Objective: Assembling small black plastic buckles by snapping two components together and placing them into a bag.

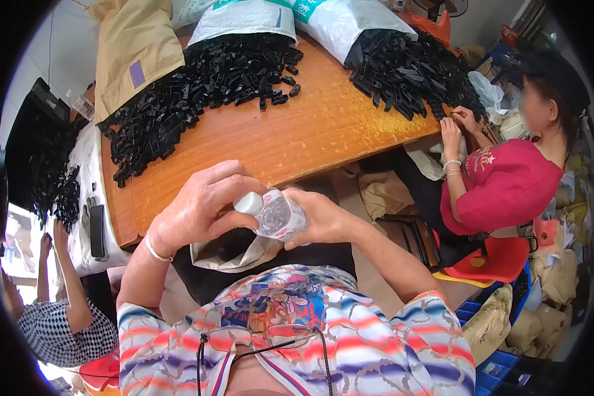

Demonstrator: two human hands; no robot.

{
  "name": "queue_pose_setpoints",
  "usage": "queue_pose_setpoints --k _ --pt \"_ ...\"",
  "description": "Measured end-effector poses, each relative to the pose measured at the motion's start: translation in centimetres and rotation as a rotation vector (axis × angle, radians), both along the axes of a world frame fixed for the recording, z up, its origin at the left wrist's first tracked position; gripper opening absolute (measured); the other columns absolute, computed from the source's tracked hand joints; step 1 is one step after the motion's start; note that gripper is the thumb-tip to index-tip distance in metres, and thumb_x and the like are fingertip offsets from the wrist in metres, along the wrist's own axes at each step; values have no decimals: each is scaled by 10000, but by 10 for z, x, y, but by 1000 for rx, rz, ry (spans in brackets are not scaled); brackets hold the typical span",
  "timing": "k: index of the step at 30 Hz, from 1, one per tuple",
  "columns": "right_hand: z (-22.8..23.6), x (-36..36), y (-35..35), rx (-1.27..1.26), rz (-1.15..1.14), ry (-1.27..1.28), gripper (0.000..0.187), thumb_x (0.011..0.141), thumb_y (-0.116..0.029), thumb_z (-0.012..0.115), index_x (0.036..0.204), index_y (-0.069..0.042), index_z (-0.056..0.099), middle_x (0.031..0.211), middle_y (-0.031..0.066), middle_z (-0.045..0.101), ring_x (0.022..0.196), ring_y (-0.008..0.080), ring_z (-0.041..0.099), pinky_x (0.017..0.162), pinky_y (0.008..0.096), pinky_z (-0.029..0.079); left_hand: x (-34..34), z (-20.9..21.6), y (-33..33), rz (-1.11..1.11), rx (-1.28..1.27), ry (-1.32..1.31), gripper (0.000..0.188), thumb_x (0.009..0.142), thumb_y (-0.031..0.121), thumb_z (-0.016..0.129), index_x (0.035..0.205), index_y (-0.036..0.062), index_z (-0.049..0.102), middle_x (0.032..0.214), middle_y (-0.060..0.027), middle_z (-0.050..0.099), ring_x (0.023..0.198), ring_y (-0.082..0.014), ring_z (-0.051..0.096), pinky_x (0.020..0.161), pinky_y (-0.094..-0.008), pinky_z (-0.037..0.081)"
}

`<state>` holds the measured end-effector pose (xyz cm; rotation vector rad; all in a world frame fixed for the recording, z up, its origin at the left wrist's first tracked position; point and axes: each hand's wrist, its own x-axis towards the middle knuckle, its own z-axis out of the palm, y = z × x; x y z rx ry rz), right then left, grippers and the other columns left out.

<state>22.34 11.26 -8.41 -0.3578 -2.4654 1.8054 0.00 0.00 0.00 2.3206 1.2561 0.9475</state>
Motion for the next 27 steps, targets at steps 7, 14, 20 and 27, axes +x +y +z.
queue_pose_setpoints --k 7,14,20,27 --pt "12 -41 -31 2 22 163 788 616 -160 869 1289 4 495 1165 128 616 1090 229 605 957 354 466 -3 34 -44 297 11 75 418 755 329 767 1006 31 615 808 -120 574 747 -327 591 639 -378 467" --pt "2 -87 -66 124 163 426 973 623 -157 868 1436 -18 353 1375 176 466 1288 310 457 1070 399 387 -14 43 -116 613 47 108 277 699 212 789 836 42 619 696 -102 574 614 -287 591 549 -355 452" --pt "-11 -82 -59 -18 191 168 720 720 -103 803 1363 -58 481 1263 114 531 1035 213 597 922 333 499 -40 40 -215 1116 -56 69 185 733 123 702 825 -3 603 689 -94 579 552 -201 521 526 -293 405" --pt "-30 -65 -52 -74 99 43 492 805 -35 724 1268 -34 557 1124 98 608 922 160 640 823 296 530 -69 -69 -299 1515 -244 385 215 803 234 715 845 47 618 767 -154 636 682 -362 624 607 -429 471"
